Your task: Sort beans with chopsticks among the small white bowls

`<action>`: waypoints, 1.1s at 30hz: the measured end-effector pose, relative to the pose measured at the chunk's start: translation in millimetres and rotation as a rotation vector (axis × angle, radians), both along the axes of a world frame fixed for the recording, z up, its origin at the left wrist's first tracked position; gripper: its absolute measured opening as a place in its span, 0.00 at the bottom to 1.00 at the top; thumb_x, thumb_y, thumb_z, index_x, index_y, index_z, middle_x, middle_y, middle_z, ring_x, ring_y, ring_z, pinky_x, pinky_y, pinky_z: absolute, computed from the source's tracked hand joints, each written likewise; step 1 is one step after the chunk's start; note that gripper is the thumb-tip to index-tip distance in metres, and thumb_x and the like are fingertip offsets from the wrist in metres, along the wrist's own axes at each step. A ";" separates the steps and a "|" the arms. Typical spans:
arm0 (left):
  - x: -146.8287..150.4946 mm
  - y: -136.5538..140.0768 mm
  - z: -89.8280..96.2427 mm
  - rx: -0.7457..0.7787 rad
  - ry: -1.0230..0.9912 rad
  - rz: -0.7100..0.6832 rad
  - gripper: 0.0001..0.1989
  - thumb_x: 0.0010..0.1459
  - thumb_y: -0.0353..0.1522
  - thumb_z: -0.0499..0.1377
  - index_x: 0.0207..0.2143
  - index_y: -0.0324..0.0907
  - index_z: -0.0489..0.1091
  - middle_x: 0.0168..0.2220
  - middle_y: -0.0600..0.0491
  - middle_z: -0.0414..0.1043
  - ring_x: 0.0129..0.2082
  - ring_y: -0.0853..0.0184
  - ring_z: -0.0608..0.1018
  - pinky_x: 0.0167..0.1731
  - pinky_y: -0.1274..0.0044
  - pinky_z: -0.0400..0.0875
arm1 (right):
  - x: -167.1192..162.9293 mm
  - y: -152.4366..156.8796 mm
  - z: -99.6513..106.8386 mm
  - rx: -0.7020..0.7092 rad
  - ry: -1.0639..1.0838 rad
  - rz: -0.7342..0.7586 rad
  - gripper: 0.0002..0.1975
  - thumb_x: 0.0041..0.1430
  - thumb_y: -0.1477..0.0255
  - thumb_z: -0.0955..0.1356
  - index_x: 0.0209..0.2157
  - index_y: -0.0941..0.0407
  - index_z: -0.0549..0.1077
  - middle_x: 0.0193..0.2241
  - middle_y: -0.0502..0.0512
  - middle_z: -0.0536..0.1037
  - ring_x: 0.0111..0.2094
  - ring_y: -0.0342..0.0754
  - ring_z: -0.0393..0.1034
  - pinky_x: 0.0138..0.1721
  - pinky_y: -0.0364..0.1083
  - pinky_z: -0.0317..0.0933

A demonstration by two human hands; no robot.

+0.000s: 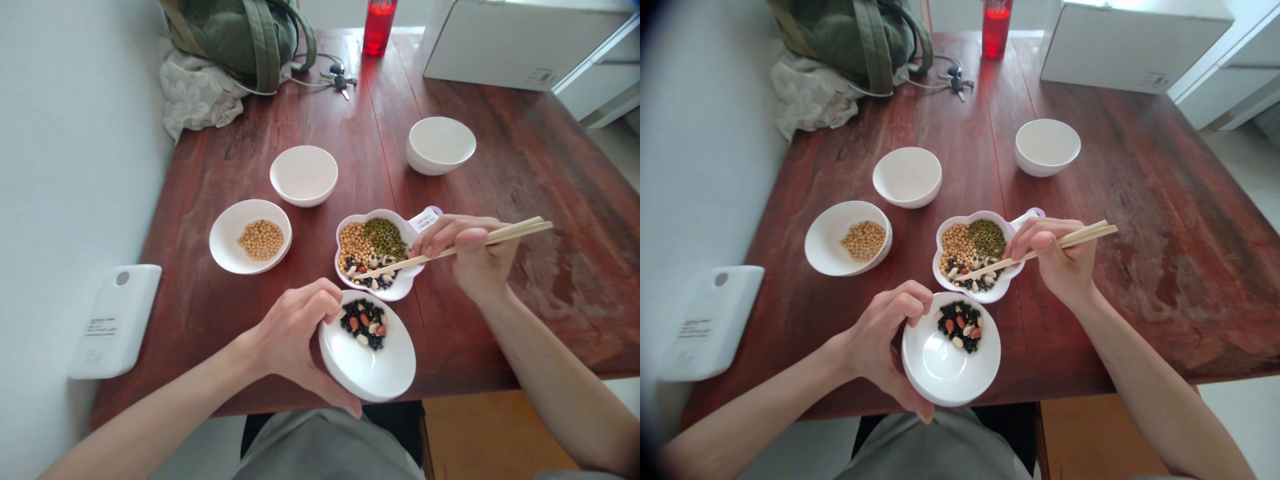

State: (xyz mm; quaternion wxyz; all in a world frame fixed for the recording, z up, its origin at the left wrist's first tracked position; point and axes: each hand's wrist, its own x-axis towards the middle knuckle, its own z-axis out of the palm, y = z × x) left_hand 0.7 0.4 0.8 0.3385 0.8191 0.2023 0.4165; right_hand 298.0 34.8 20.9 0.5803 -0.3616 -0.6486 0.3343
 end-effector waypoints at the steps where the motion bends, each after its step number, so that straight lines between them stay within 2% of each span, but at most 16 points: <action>1: -0.1 0.0 -0.1 0.000 0.001 0.000 0.45 0.38 0.65 0.76 0.40 0.47 0.59 0.35 0.55 0.72 0.29 0.68 0.77 0.25 0.79 0.74 | 0.3 -0.1 0.2 -0.011 0.005 -0.001 0.29 0.72 0.49 0.70 0.22 0.52 0.83 0.19 0.56 0.80 0.24 0.55 0.80 0.30 0.53 0.76; 10: -1.3 -0.7 -0.9 -0.007 0.011 0.002 0.46 0.37 0.65 0.77 0.40 0.47 0.58 0.34 0.56 0.72 0.29 0.69 0.76 0.25 0.80 0.72 | 1.3 0.5 -0.8 -0.040 0.055 -0.048 0.30 0.72 0.48 0.70 0.21 0.52 0.83 0.17 0.56 0.78 0.22 0.54 0.79 0.27 0.53 0.74; 15: -1.5 -0.6 -2.3 -0.013 0.006 0.004 0.47 0.34 0.64 0.78 0.40 0.47 0.58 0.34 0.56 0.73 0.29 0.69 0.76 0.24 0.80 0.71 | 8.2 5.5 0.2 -0.015 0.114 -0.048 0.33 0.72 0.49 0.70 0.17 0.53 0.79 0.15 0.57 0.76 0.19 0.55 0.77 0.23 0.53 0.73; 19: -1.1 0.1 -2.0 -0.015 0.001 0.002 0.47 0.33 0.64 0.79 0.40 0.47 0.59 0.34 0.55 0.73 0.29 0.68 0.76 0.24 0.79 0.71 | 9.1 7.4 2.2 0.024 0.210 -0.144 0.35 0.72 0.48 0.70 0.15 0.55 0.75 0.14 0.57 0.73 0.17 0.53 0.75 0.21 0.51 0.71; 23: -0.2 0.0 -0.7 -0.008 -0.004 0.000 0.45 0.36 0.65 0.77 0.40 0.47 0.59 0.34 0.55 0.74 0.29 0.68 0.77 0.25 0.79 0.72 | 4.2 3.7 2.5 0.015 0.178 -0.142 0.31 0.72 0.51 0.71 0.19 0.55 0.80 0.18 0.59 0.77 0.20 0.54 0.78 0.20 0.50 0.69; 26: -0.2 -0.4 0.2 -0.007 -0.010 0.000 0.45 0.36 0.65 0.77 0.40 0.47 0.59 0.35 0.55 0.74 0.29 0.69 0.77 0.25 0.80 0.72 | 1.2 1.3 0.6 0.020 0.143 -0.131 0.27 0.72 0.52 0.71 0.24 0.54 0.84 0.22 0.60 0.81 0.23 0.55 0.80 0.23 0.52 0.71; 33: -0.2 -0.4 0.2 -0.008 -0.011 0.000 0.46 0.35 0.64 0.78 0.40 0.47 0.60 0.35 0.54 0.75 0.30 0.68 0.78 0.25 0.79 0.73 | 2.1 5.1 -5.2 0.092 0.024 -0.138 0.24 0.72 0.51 0.71 0.28 0.50 0.87 0.24 0.55 0.83 0.26 0.54 0.81 0.29 0.53 0.76</action>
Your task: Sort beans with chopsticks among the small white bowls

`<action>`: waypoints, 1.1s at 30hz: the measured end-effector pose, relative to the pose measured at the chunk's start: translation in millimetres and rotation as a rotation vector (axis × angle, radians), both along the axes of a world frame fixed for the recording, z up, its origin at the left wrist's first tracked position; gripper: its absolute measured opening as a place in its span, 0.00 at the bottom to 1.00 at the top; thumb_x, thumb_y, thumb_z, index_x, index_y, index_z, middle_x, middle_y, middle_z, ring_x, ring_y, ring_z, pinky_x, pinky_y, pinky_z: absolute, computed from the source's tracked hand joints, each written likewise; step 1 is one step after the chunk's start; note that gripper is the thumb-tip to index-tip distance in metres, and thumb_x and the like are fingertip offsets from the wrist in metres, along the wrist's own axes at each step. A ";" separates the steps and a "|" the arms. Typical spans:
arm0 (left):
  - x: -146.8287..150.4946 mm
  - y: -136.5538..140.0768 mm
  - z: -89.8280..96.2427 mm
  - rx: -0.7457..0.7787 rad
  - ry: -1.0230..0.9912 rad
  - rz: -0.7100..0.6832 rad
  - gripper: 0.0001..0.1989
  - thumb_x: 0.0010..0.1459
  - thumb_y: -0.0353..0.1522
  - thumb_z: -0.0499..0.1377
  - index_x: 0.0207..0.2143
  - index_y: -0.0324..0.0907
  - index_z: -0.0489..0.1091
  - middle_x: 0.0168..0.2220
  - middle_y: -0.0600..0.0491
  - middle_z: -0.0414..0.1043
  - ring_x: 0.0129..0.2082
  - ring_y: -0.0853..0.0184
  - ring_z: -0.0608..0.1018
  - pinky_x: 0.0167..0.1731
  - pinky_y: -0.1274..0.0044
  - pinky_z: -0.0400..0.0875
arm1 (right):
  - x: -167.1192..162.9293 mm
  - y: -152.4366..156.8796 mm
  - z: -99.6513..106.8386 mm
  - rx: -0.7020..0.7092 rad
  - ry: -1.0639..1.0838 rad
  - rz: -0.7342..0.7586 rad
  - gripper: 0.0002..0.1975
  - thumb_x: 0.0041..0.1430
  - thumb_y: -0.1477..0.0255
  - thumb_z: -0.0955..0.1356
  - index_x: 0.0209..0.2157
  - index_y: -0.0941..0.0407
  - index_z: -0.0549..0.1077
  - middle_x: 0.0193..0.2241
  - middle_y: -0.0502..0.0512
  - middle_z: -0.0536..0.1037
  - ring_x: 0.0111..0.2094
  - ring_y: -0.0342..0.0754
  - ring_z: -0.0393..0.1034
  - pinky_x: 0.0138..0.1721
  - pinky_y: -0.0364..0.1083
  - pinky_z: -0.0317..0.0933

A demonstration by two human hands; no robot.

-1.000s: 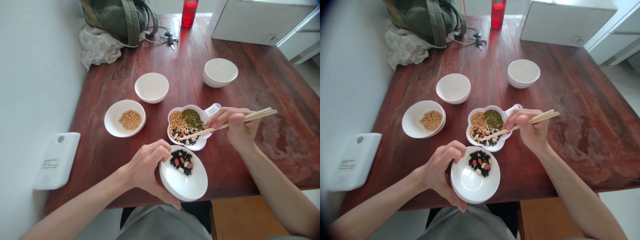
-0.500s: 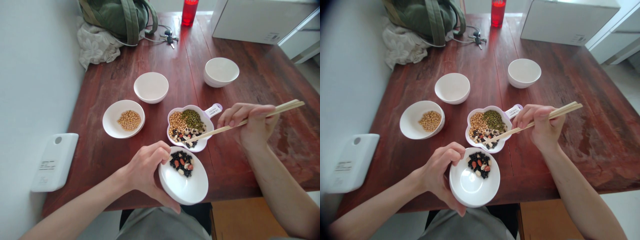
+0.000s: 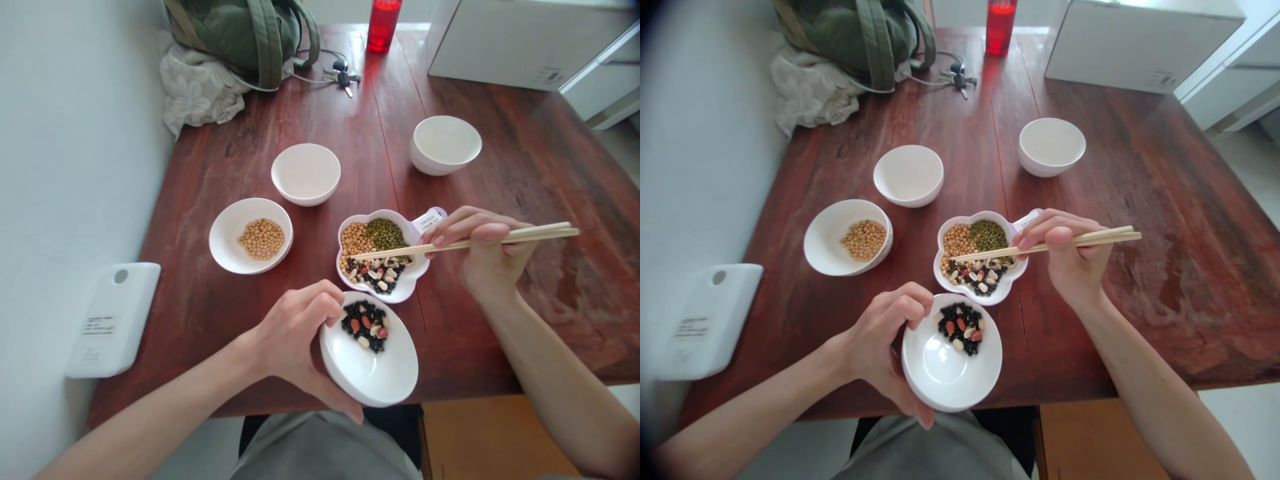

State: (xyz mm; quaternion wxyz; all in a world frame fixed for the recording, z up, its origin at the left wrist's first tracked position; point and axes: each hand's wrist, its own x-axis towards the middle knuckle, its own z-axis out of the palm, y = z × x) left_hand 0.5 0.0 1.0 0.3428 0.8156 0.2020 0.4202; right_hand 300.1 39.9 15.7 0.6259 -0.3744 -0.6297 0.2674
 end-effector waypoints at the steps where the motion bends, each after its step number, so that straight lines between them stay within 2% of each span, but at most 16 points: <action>1: 0.1 0.1 -0.2 0.002 0.001 0.003 0.45 0.36 0.64 0.78 0.40 0.47 0.60 0.35 0.54 0.75 0.30 0.68 0.78 0.25 0.79 0.73 | 0.1 0.7 -0.4 -0.006 0.001 -0.002 0.24 0.72 0.51 0.71 0.27 0.49 0.87 0.24 0.55 0.83 0.26 0.55 0.81 0.29 0.54 0.76; 10: -0.7 0.3 -0.5 0.010 0.009 -0.006 0.46 0.33 0.62 0.80 0.41 0.47 0.60 0.36 0.54 0.75 0.30 0.67 0.78 0.27 0.78 0.74 | -0.3 2.2 -1.4 -0.066 0.017 0.058 0.26 0.73 0.51 0.70 0.26 0.51 0.86 0.21 0.56 0.80 0.26 0.55 0.81 0.30 0.54 0.76; 14: -1.0 0.0 -0.7 0.007 0.008 -0.007 0.46 0.32 0.61 0.80 0.41 0.48 0.60 0.36 0.54 0.75 0.30 0.66 0.78 0.26 0.78 0.74 | 3.4 4.9 -1.0 -0.077 0.131 0.042 0.32 0.73 0.49 0.70 0.20 0.54 0.81 0.18 0.57 0.77 0.22 0.52 0.78 0.28 0.52 0.74; 17: -0.7 -0.1 -1.4 0.005 0.006 -0.006 0.46 0.34 0.62 0.80 0.41 0.47 0.59 0.36 0.54 0.75 0.30 0.67 0.78 0.26 0.78 0.74 | 4.4 6.9 -1.6 -0.079 0.186 0.004 0.32 0.73 0.49 0.70 0.19 0.55 0.81 0.19 0.56 0.76 0.21 0.50 0.77 0.26 0.49 0.72; 23: -1.2 0.2 -1.7 -0.003 0.009 -0.015 0.46 0.33 0.61 0.80 0.41 0.48 0.60 0.37 0.53 0.75 0.30 0.67 0.78 0.27 0.78 0.74 | 2.5 5.6 -5.6 -0.097 0.131 0.096 0.31 0.73 0.50 0.70 0.21 0.55 0.82 0.19 0.58 0.77 0.23 0.52 0.79 0.26 0.50 0.72; 27: -1.3 0.1 -1.3 0.007 0.016 -0.010 0.46 0.33 0.61 0.80 0.41 0.47 0.59 0.37 0.53 0.76 0.30 0.67 0.78 0.27 0.78 0.74 | 2.7 6.0 -5.6 -0.104 0.104 0.123 0.34 0.73 0.48 0.68 0.19 0.54 0.79 0.17 0.56 0.75 0.21 0.52 0.78 0.24 0.50 0.72; 30: -0.9 -0.1 -1.0 0.009 0.011 -0.008 0.46 0.33 0.62 0.80 0.41 0.47 0.59 0.37 0.53 0.75 0.30 0.67 0.78 0.26 0.78 0.74 | 3.4 7.3 -3.6 -0.097 0.141 0.092 0.36 0.74 0.47 0.66 0.17 0.54 0.77 0.15 0.56 0.73 0.20 0.51 0.77 0.25 0.50 0.73; 33: -0.3 0.0 -0.4 0.008 0.009 0.000 0.46 0.36 0.64 0.78 0.40 0.47 0.59 0.36 0.53 0.75 0.30 0.67 0.78 0.26 0.79 0.74 | 3.1 7.5 -2.5 -0.108 0.168 0.038 0.34 0.72 0.46 0.69 0.18 0.54 0.78 0.16 0.56 0.73 0.21 0.51 0.78 0.26 0.50 0.74</action>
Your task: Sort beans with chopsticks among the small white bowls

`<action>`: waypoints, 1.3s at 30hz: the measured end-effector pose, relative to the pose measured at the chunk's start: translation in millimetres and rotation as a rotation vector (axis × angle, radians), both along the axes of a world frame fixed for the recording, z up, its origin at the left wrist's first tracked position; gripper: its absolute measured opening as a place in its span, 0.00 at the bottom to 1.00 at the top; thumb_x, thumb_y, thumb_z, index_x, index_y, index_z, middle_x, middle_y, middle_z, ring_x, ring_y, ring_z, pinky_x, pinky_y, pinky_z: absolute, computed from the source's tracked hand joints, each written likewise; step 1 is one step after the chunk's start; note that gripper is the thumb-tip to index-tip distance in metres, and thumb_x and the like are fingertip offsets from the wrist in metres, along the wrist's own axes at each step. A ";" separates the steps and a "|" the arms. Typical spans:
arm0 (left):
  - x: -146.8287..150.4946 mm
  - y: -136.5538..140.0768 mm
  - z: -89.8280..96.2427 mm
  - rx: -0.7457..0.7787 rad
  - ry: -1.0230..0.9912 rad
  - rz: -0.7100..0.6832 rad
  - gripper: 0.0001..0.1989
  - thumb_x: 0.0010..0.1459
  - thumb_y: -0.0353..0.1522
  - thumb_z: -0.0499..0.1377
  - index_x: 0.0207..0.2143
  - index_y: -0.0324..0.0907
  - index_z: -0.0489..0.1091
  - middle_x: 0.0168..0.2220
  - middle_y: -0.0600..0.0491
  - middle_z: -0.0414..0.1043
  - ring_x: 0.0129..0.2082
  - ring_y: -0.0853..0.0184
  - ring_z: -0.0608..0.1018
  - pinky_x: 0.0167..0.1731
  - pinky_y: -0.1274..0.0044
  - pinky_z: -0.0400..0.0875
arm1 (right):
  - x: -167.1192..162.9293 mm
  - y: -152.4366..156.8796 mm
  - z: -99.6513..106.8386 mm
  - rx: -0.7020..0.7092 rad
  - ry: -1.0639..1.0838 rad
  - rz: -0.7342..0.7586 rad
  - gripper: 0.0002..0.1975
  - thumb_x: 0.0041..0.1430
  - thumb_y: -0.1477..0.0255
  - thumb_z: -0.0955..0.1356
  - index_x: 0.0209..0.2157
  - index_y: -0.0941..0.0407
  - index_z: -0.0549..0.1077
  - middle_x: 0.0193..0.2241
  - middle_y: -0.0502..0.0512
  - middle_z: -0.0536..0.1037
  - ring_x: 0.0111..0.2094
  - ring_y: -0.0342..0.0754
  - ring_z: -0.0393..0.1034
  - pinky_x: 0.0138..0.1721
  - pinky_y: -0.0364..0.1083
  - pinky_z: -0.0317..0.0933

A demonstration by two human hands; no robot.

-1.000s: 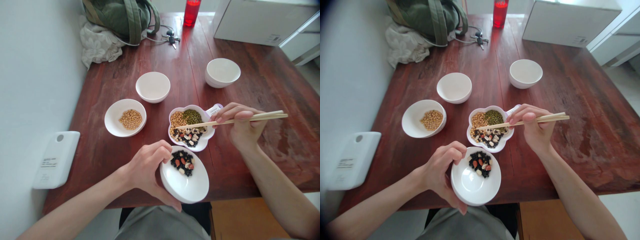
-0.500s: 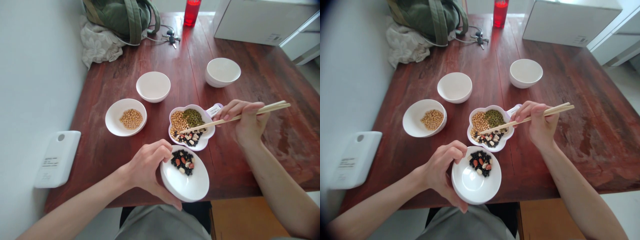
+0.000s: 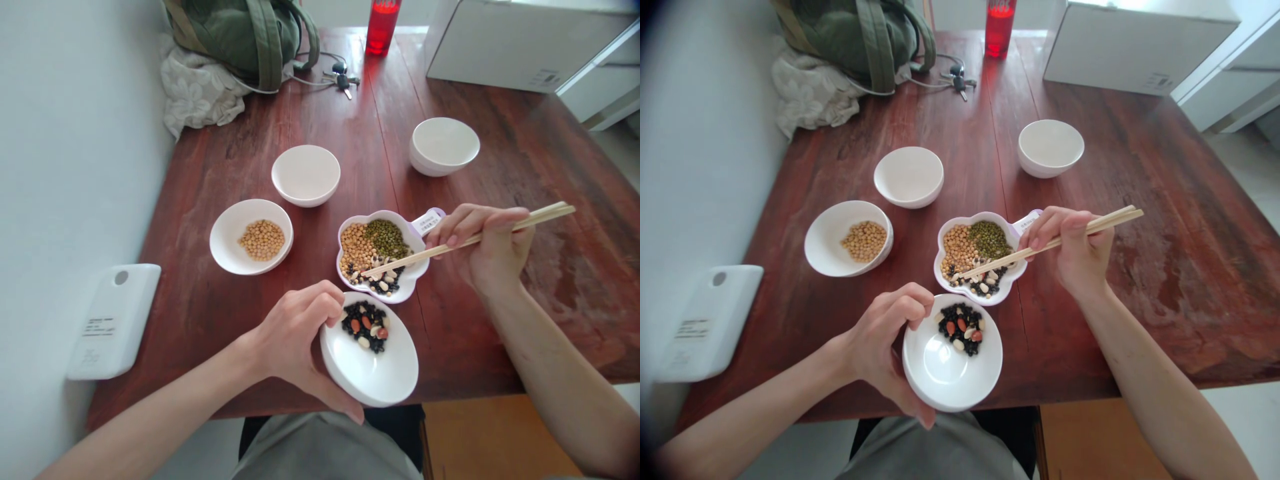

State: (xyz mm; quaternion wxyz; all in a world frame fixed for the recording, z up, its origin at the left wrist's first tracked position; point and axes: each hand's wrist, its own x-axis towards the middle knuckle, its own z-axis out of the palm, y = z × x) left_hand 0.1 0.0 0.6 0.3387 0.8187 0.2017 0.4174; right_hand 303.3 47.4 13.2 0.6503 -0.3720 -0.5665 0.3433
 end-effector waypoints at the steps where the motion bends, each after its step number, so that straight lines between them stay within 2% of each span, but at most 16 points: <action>1: 0.2 0.1 0.3 0.003 0.000 0.001 0.46 0.36 0.65 0.77 0.40 0.47 0.59 0.36 0.54 0.74 0.30 0.68 0.78 0.25 0.79 0.74 | -0.3 -0.2 -0.2 0.000 -0.003 -0.002 0.33 0.71 0.46 0.70 0.18 0.54 0.79 0.17 0.56 0.74 0.21 0.52 0.78 0.26 0.50 0.74; 11: 1.0 0.5 0.1 0.006 -0.001 0.002 0.46 0.36 0.65 0.77 0.40 0.47 0.59 0.36 0.54 0.75 0.30 0.67 0.78 0.26 0.78 0.74 | -6.6 -3.4 -5.3 0.024 -0.048 0.008 0.28 0.73 0.51 0.70 0.23 0.52 0.83 0.22 0.56 0.81 0.28 0.54 0.83 0.30 0.52 0.78; 17: 0.7 0.3 0.5 0.008 -0.004 0.001 0.45 0.36 0.65 0.77 0.40 0.47 0.59 0.35 0.54 0.74 0.30 0.67 0.78 0.25 0.79 0.74 | -6.3 -0.7 -7.3 0.022 -0.022 0.068 0.31 0.73 0.49 0.69 0.20 0.52 0.81 0.19 0.55 0.78 0.24 0.53 0.80 0.28 0.52 0.77; 21: 0.3 0.3 1.6 0.013 0.002 0.001 0.44 0.39 0.65 0.76 0.40 0.47 0.59 0.35 0.55 0.74 0.30 0.68 0.78 0.25 0.80 0.74 | -4.3 2.0 -6.0 0.029 0.036 0.033 0.31 0.75 0.49 0.68 0.22 0.52 0.83 0.19 0.53 0.77 0.24 0.51 0.80 0.29 0.51 0.77; 29: 0.7 -0.3 1.1 0.013 0.009 0.010 0.44 0.40 0.67 0.75 0.40 0.47 0.58 0.35 0.55 0.73 0.30 0.68 0.78 0.25 0.80 0.74 | -4.2 -2.3 -8.4 0.013 -0.072 0.106 0.31 0.74 0.49 0.68 0.20 0.52 0.81 0.20 0.56 0.78 0.25 0.54 0.81 0.27 0.52 0.75; 34: 0.1 -0.2 0.9 0.013 0.016 0.007 0.45 0.39 0.66 0.75 0.40 0.47 0.58 0.35 0.55 0.73 0.29 0.68 0.78 0.24 0.79 0.74 | -1.7 1.9 -6.7 0.067 0.021 0.044 0.31 0.75 0.49 0.67 0.22 0.52 0.82 0.18 0.53 0.77 0.21 0.50 0.78 0.25 0.50 0.74; 39: -0.2 0.1 0.1 0.014 0.012 0.008 0.44 0.40 0.66 0.75 0.40 0.47 0.58 0.35 0.55 0.73 0.29 0.68 0.77 0.25 0.79 0.74 | 0.1 0.0 -7.5 0.038 -0.055 0.068 0.29 0.74 0.50 0.69 0.24 0.52 0.84 0.22 0.56 0.80 0.26 0.53 0.81 0.27 0.51 0.74</action>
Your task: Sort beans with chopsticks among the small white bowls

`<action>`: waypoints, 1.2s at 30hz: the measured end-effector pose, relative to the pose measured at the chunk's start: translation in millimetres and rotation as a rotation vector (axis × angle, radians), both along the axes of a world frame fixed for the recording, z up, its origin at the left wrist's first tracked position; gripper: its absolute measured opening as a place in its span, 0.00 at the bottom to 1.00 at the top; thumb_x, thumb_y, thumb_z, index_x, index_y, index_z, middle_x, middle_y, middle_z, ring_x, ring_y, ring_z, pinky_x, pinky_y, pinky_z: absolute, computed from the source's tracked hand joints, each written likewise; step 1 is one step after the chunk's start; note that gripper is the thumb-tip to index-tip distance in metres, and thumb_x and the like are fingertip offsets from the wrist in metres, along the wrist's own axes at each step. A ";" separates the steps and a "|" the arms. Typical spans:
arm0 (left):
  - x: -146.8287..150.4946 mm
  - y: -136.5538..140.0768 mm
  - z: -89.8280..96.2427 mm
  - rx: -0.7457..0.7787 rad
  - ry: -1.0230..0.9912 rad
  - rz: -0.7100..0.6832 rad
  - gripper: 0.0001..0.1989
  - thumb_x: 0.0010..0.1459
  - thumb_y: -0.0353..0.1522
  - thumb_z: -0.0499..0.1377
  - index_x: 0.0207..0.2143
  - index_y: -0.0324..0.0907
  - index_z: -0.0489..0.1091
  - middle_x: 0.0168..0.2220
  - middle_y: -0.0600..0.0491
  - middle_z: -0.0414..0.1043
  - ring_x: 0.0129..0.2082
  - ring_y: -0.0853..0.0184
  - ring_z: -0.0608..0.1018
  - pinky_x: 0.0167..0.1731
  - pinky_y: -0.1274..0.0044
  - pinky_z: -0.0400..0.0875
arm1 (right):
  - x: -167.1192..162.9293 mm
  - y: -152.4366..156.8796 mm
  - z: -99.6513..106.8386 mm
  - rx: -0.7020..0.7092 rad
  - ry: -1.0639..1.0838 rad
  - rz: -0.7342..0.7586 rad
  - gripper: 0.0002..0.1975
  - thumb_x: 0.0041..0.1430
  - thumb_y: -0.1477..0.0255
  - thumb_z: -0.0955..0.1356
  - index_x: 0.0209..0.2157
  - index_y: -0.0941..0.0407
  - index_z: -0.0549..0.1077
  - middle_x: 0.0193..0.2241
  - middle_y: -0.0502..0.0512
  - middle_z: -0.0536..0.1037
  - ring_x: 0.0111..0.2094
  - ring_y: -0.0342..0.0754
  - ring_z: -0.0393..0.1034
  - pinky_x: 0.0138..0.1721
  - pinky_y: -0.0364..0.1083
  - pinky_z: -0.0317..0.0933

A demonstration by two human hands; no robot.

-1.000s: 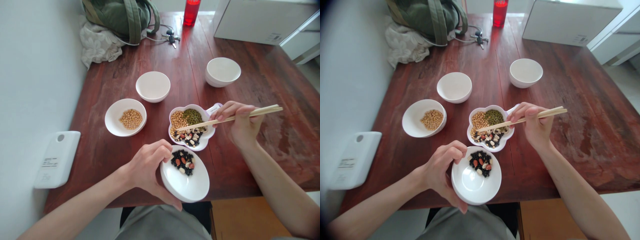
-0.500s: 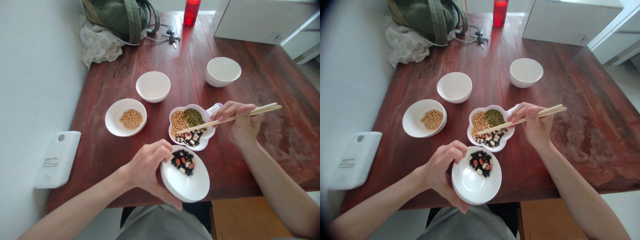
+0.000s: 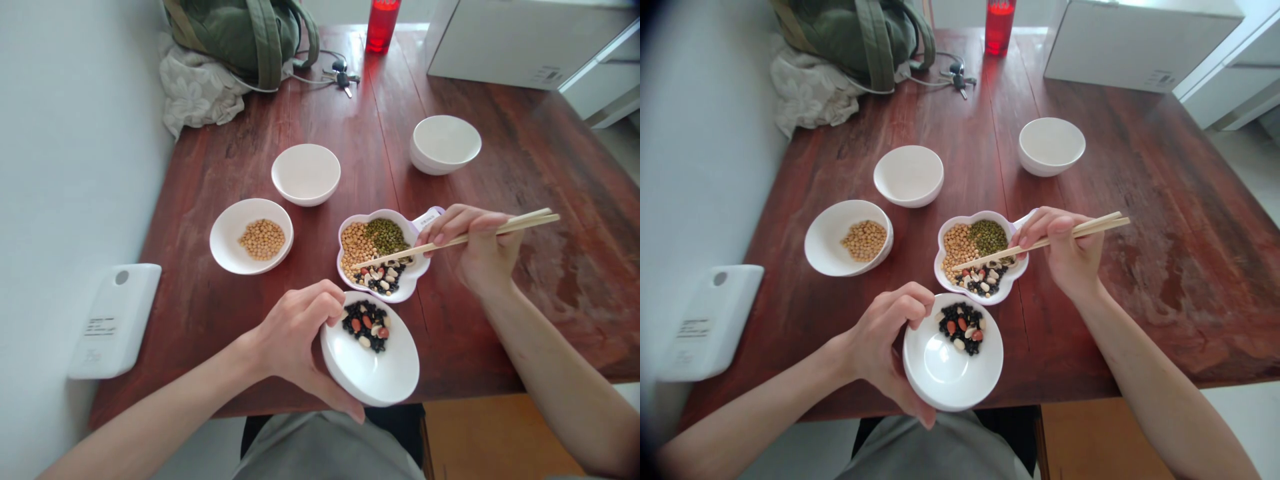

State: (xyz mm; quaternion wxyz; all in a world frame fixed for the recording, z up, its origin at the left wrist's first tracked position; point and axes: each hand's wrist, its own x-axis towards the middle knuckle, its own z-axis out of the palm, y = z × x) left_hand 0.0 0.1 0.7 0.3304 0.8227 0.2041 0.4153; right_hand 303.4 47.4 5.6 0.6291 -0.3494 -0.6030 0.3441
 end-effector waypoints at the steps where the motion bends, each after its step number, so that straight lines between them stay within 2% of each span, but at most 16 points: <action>1: 0.0 0.1 -0.1 -0.001 -0.002 -0.001 0.44 0.40 0.66 0.75 0.40 0.47 0.59 0.35 0.55 0.73 0.29 0.68 0.77 0.25 0.80 0.74 | 0.2 -0.8 -0.2 -0.011 -0.017 0.014 0.29 0.73 0.49 0.69 0.24 0.52 0.84 0.22 0.56 0.80 0.26 0.53 0.81 0.26 0.51 0.74; 12: 0.7 0.1 0.9 -0.009 -0.010 -0.004 0.44 0.40 0.65 0.76 0.40 0.47 0.59 0.34 0.56 0.74 0.30 0.68 0.77 0.25 0.80 0.72 | -0.8 -3.7 4.6 -0.035 -0.100 0.035 0.34 0.73 0.47 0.68 0.20 0.55 0.81 0.19 0.57 0.78 0.25 0.52 0.80 0.28 0.50 0.73; 18: -0.3 -0.4 -0.4 -0.009 -0.006 -0.009 0.46 0.36 0.64 0.78 0.40 0.48 0.58 0.34 0.56 0.74 0.30 0.68 0.77 0.25 0.79 0.72 | -2.5 -0.8 7.4 -0.043 0.058 -0.044 0.37 0.72 0.46 0.68 0.16 0.56 0.77 0.16 0.54 0.73 0.18 0.49 0.74 0.22 0.48 0.69; 21: -0.4 -0.4 -0.6 -0.011 0.005 -0.007 0.46 0.36 0.64 0.78 0.40 0.48 0.59 0.35 0.55 0.74 0.29 0.68 0.77 0.25 0.79 0.72 | -2.2 -1.1 6.3 -0.060 0.050 -0.065 0.36 0.71 0.45 0.69 0.17 0.56 0.78 0.17 0.55 0.75 0.19 0.49 0.75 0.21 0.48 0.69; 28: 0.4 -0.5 -0.3 -0.010 -0.011 -0.011 0.46 0.37 0.65 0.77 0.41 0.48 0.59 0.34 0.56 0.74 0.30 0.69 0.77 0.25 0.80 0.72 | -1.7 -3.3 3.0 -0.068 0.021 0.052 0.32 0.75 0.50 0.68 0.22 0.56 0.82 0.21 0.59 0.79 0.21 0.53 0.78 0.23 0.50 0.71; 36: -0.1 -0.5 -0.6 -0.018 -0.013 -0.017 0.46 0.34 0.63 0.79 0.41 0.48 0.59 0.35 0.55 0.74 0.30 0.68 0.77 0.26 0.79 0.71 | 0.6 -2.7 2.7 -0.058 -0.021 0.026 0.33 0.74 0.49 0.68 0.21 0.55 0.81 0.19 0.60 0.78 0.21 0.54 0.78 0.23 0.51 0.71</action>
